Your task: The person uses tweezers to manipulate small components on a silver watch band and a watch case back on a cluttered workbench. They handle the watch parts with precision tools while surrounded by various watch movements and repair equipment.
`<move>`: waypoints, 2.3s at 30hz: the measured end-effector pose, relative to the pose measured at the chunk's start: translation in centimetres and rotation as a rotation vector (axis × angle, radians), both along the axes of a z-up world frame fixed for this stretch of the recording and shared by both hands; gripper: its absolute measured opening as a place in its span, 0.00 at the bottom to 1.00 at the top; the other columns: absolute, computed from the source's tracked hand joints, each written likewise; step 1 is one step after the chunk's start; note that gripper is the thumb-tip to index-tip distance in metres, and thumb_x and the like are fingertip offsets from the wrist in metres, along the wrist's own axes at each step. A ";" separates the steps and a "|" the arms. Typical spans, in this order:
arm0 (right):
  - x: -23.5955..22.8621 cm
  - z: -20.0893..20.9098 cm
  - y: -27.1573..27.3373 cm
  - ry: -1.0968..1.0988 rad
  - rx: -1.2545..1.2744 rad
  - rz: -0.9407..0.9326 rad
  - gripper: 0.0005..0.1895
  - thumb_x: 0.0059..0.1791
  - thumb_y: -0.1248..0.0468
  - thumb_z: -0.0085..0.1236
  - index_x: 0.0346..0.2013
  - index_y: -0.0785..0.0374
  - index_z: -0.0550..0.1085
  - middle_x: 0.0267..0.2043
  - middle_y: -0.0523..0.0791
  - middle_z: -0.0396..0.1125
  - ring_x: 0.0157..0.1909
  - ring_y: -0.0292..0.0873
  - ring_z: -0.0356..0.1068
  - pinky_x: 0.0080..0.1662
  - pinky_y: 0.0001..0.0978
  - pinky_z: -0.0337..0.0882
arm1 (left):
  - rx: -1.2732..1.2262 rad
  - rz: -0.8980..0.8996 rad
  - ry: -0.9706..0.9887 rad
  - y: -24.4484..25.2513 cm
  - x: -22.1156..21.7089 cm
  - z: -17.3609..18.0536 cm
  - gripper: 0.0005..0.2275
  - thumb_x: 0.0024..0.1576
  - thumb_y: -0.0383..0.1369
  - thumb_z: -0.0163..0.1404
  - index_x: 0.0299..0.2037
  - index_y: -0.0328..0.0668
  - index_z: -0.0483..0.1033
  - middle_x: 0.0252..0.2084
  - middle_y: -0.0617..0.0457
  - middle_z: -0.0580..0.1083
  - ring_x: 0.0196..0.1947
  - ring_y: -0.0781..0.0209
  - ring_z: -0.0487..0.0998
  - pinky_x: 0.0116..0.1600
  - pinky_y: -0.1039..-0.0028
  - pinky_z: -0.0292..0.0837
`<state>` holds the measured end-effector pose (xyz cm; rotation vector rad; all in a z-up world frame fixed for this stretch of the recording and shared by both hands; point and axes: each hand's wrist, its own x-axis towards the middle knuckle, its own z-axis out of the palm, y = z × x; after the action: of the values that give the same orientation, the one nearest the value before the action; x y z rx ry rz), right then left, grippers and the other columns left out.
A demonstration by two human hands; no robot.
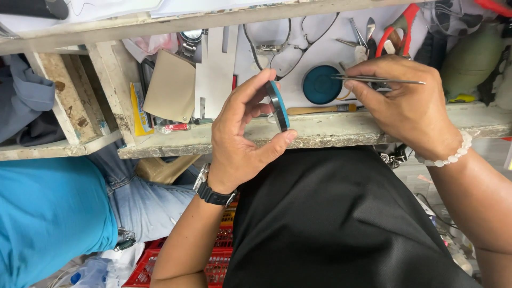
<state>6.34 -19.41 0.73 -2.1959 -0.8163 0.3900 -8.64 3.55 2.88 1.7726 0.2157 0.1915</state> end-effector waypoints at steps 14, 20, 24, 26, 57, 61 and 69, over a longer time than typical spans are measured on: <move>-0.5 2.3 -2.4 0.133 0.100 -0.296 0.03 0.61 0.74 0.68 0.48 0.69 0.80 0.43 0.47 0.73 0.44 0.37 0.70 0.47 0.25 0.68 | 0.378 -0.112 0.070 -1.2 1.3 -0.2 0.32 0.58 0.34 0.66 0.70 0.47 0.62 0.71 0.49 0.68 0.73 0.54 0.70 0.67 0.68 0.80; 0.5 3.3 -5.8 0.431 0.609 -0.585 0.05 0.58 0.71 0.60 0.47 0.68 0.72 0.39 0.49 0.70 0.40 0.42 0.77 0.50 0.25 0.83 | 0.868 -0.297 -0.009 -3.3 5.7 -2.3 0.38 0.43 0.36 0.72 0.65 0.44 0.67 0.59 0.46 0.72 0.58 0.47 0.76 0.48 0.58 0.79; 0.6 5.1 -6.7 0.602 0.808 -0.626 0.06 0.54 0.66 0.58 0.44 0.65 0.74 0.37 0.51 0.72 0.38 0.44 0.77 0.49 0.27 0.82 | 1.121 -0.374 -0.002 -4.6 7.7 -4.9 0.39 0.33 0.39 0.71 0.61 0.46 0.71 0.53 0.49 0.73 0.46 0.49 0.76 0.44 0.59 0.75; 0.6 5.4 -7.1 0.630 0.859 -0.630 0.06 0.53 0.66 0.58 0.43 0.65 0.74 0.36 0.52 0.72 0.38 0.45 0.77 0.49 0.29 0.82 | 1.178 -0.390 0.001 -4.9 8.2 -5.9 0.39 0.32 0.39 0.70 0.59 0.46 0.72 0.52 0.50 0.73 0.44 0.50 0.76 0.42 0.60 0.75; 0.0 4.9 -6.7 0.724 1.063 -0.607 0.02 0.56 0.65 0.57 0.43 0.59 0.74 0.38 0.48 0.72 0.40 0.42 0.74 0.51 0.31 0.80 | 1.308 0.008 -0.130 -1.4 12.0 8.8 0.35 0.55 0.48 0.71 0.63 0.39 0.64 0.49 0.48 0.67 0.23 0.62 0.68 0.22 0.73 0.68; -0.3 4.5 -6.9 0.716 1.071 -0.640 0.03 0.55 0.65 0.57 0.43 0.60 0.74 0.37 0.47 0.71 0.38 0.41 0.72 0.52 0.34 0.80 | 1.353 -0.064 -0.048 -1.4 13.6 8.2 0.34 0.52 0.43 0.70 0.62 0.37 0.65 0.49 0.46 0.67 0.22 0.57 0.73 0.21 0.70 0.70; -0.3 4.3 -7.3 0.697 1.062 -0.648 0.04 0.54 0.63 0.59 0.40 0.60 0.75 0.39 0.46 0.71 0.40 0.40 0.71 0.50 0.32 0.76 | 1.329 -0.156 -0.011 -0.7 14.8 7.5 0.17 0.49 0.33 0.67 0.42 0.38 0.72 0.43 0.48 0.66 0.18 0.48 0.71 0.18 0.63 0.67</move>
<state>6.03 -26.70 4.99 -1.0804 0.1249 0.2596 6.21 2.85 10.36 3.0896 -0.1140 0.2546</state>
